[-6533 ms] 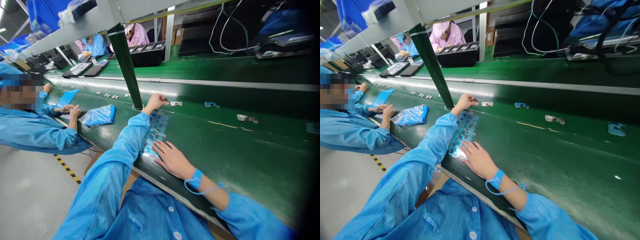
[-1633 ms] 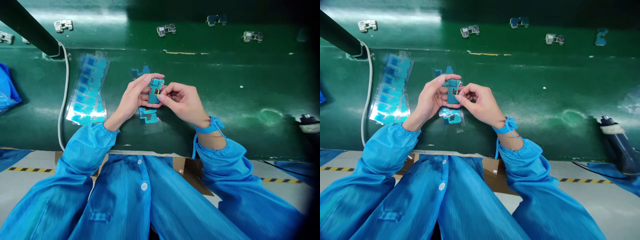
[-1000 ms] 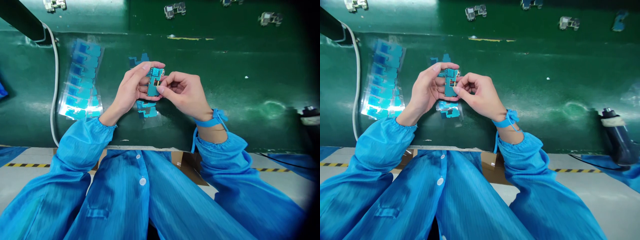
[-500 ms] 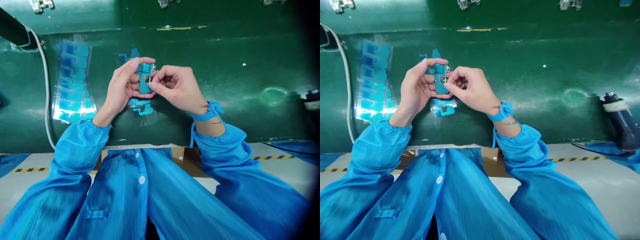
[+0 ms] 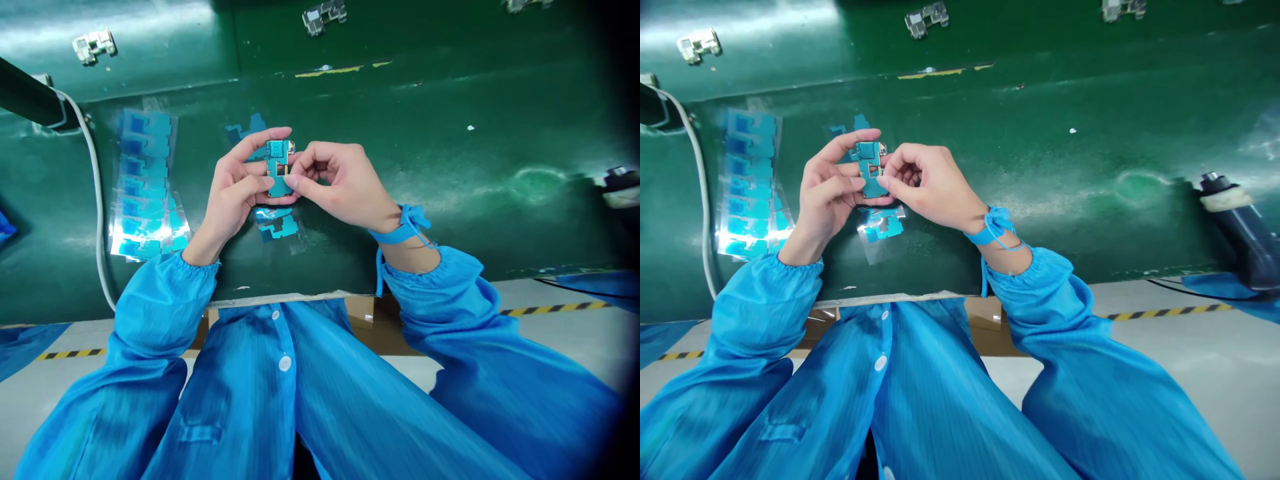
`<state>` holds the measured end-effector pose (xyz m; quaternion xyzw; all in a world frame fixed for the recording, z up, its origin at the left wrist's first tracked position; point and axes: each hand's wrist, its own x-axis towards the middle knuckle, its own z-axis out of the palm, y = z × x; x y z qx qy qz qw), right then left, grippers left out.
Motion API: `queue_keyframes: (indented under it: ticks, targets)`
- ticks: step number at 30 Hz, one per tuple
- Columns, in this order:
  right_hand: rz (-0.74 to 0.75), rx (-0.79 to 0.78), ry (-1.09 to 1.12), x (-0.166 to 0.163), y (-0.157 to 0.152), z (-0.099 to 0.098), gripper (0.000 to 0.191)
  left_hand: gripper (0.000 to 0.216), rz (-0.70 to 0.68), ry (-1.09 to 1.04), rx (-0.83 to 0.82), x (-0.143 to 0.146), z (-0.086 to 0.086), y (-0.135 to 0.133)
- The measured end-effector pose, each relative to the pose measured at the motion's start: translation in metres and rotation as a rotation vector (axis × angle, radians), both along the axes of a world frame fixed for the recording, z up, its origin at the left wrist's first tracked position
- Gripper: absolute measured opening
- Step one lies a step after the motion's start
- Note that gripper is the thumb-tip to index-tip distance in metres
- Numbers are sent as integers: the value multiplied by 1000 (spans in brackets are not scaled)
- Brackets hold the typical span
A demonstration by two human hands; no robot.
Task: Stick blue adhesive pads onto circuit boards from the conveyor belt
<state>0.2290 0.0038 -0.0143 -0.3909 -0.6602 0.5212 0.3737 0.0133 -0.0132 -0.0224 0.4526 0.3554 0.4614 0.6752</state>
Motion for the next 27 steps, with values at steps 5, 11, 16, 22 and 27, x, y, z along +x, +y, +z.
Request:
queue_keyframes:
  ticks: [5, 11, 16, 22, 27]
  targets:
    - [14, 21, 15, 0, -2, 4, 35, 70, -1, 3, 3, -2, -3, -1]
    - [45, 23, 8, 2, -2, 8, 31, 69, -25, -24, -25, -5, 0, -2]
    - [37, -5, -8, 2, -3, 7, 34, 68, -47, -41, -30, -6, 3, -2]
    - [22, -1, 1, 2, -4, 8, 32, 75, -62, -5, -43, -6, 3, -3]
    - [26, -10, -16, 2, -4, 7, 34, 72, -63, -33, -25, -6, 0, -2]
